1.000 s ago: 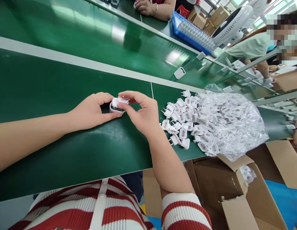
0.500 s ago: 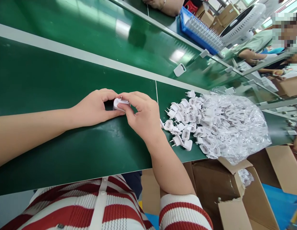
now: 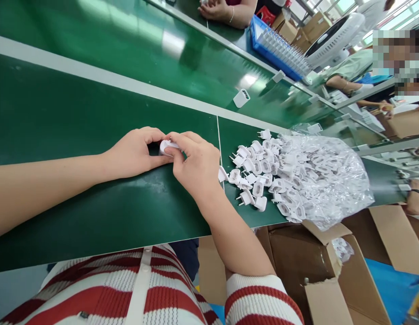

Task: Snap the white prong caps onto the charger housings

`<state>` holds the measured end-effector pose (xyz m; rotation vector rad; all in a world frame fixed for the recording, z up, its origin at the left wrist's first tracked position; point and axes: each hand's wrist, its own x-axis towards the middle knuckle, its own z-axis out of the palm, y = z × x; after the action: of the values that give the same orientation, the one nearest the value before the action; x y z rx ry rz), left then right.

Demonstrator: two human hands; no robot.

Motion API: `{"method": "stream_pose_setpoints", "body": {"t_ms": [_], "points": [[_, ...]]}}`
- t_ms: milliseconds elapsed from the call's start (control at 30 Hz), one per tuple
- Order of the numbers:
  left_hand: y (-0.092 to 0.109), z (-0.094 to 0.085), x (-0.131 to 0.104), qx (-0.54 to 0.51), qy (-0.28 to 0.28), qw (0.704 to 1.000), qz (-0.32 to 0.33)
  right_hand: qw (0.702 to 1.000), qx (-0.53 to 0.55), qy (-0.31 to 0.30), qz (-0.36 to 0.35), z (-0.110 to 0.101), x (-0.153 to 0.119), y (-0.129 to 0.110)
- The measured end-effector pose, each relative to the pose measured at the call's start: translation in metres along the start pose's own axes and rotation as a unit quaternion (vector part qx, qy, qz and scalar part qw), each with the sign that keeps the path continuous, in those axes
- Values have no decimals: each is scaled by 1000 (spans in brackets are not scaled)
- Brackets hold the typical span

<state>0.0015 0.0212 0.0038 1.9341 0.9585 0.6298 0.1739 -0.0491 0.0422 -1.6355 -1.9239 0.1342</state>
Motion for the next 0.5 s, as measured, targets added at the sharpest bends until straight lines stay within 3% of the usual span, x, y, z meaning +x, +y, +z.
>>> {"method": "stream_pose_setpoints", "body": {"t_ms": [200, 333, 433, 500], "points": [[2, 0, -4, -4, 22, 997, 71, 997, 82, -14, 8, 6, -2, 5], [6, -5, -2, -27, 15, 999, 29, 983, 157, -58, 77, -16, 2, 9], [4, -19, 13, -24, 76, 996, -38, 985, 28, -126, 111, -50, -2, 20], [-3, -40, 33, 3, 141, 988, -69, 966, -94, -196, 140, -69, -5, 31]]}}
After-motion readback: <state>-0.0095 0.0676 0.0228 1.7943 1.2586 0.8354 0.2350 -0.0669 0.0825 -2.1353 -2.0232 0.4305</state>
